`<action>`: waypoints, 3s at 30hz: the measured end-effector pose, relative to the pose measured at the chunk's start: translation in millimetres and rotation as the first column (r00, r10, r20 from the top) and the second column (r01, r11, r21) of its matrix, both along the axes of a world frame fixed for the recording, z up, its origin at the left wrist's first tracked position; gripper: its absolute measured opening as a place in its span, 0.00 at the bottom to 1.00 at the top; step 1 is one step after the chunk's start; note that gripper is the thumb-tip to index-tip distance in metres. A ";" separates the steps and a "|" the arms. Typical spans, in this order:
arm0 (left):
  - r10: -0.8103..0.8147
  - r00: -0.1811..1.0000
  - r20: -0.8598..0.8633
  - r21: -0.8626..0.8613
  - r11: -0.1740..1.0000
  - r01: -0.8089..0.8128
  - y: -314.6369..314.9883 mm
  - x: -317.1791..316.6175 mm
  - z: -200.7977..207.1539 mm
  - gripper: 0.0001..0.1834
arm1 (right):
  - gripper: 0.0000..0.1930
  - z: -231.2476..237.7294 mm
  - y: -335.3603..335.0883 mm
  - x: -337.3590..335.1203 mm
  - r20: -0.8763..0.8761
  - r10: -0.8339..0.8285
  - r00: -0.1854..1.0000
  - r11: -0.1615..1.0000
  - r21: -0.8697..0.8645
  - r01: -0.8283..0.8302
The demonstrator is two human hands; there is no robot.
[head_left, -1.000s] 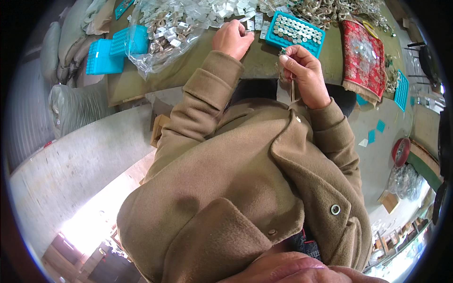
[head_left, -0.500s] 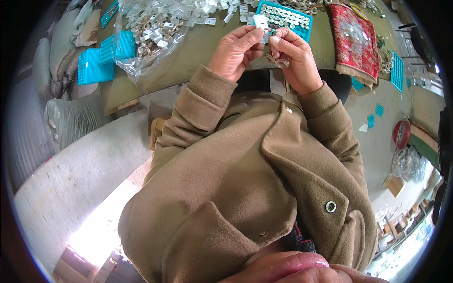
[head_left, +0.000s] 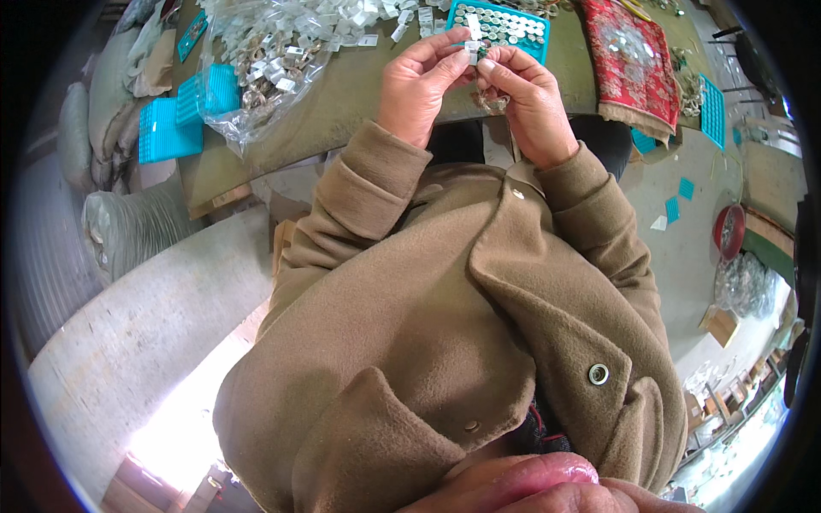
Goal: The person assembles small electronic components by hand, inserting a white plastic piece into a metal housing and placing a small circular component into the assembly. The person repeatedly picks up components from a table, assembles them, and places the finished units into a blue tray.
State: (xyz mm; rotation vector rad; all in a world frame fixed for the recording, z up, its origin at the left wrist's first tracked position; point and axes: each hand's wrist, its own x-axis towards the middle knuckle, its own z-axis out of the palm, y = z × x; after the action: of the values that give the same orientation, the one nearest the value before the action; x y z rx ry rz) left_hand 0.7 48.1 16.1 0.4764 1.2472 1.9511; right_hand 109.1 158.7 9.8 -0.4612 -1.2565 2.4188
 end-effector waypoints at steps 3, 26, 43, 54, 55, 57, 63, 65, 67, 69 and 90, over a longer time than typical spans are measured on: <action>0.051 0.997 -0.053 -0.008 0.999 -0.051 2.8 5.6 -1.8 0.14 | 0.03 1.6 -0.2 0.4 0.010 -0.022 1.000 1.000 -0.001 0.022; 0.078 0.983 -0.164 -0.109 0.989 -0.096 4.9 3.6 -0.1 0.11 | 0.07 3.1 1.0 -6.0 0.154 -0.090 0.984 0.949 0.313 0.038; 0.020 0.920 0.392 -0.080 0.997 0.013 -4.1 -0.6 21.3 0.08 | 0.05 -6.6 8.5 -5.3 -0.214 -0.043 0.976 0.998 -0.053 0.033; -0.118 0.553 0.825 0.121 0.992 0.030 -7.9 -11.8 4.6 0.09 | 0.04 -10.9 1.2 -7.5 -0.109 -0.043 0.993 0.964 -0.267 0.012; -0.113 0.540 0.834 0.122 0.992 0.018 -7.8 -13.1 3.0 0.09 | 0.04 -11.6 1.7 -7.1 -0.081 -0.034 0.996 0.979 -0.201 0.017; -0.100 0.569 0.816 0.081 0.995 0.059 -9.0 -16.7 0.5 0.14 | 0.04 -12.7 3.1 -4.6 -0.008 -0.011 1.000 1.000 -0.009 0.011; -0.060 0.839 0.541 -0.134 0.979 0.157 -13.1 -13.2 -6.4 0.14 | 0.08 -12.7 23.1 16.0 0.130 -0.189 0.973 0.889 0.445 0.113; -0.058 0.893 0.446 -0.179 0.972 0.153 -13.1 -9.1 -10.2 0.14 | 0.07 -12.3 40.3 17.6 0.236 -0.396 0.888 0.701 0.702 0.126; -0.099 0.925 0.366 -0.217 0.958 0.189 -11.1 -4.6 -14.8 0.11 | 0.06 -12.2 53.2 17.2 0.201 -0.486 0.851 0.466 0.883 0.057; -0.140 0.935 0.326 -0.266 0.936 0.232 -9.4 -2.1 -18.4 0.10 | 0.05 -14.5 57.6 8.0 0.092 -0.491 0.866 0.293 0.954 0.064; -0.101 0.904 0.416 -0.201 0.959 0.199 -6.5 -6.2 -23.3 0.12 | 0.08 -12.9 47.8 -19.0 0.096 -0.383 0.919 0.007 0.995 -0.101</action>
State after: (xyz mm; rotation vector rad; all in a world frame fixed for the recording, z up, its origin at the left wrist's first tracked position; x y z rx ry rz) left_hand -5.5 41.7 -7.2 0.0382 1.1190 1.6330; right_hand 90.2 206.5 -3.0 -0.4810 -2.5062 0.6316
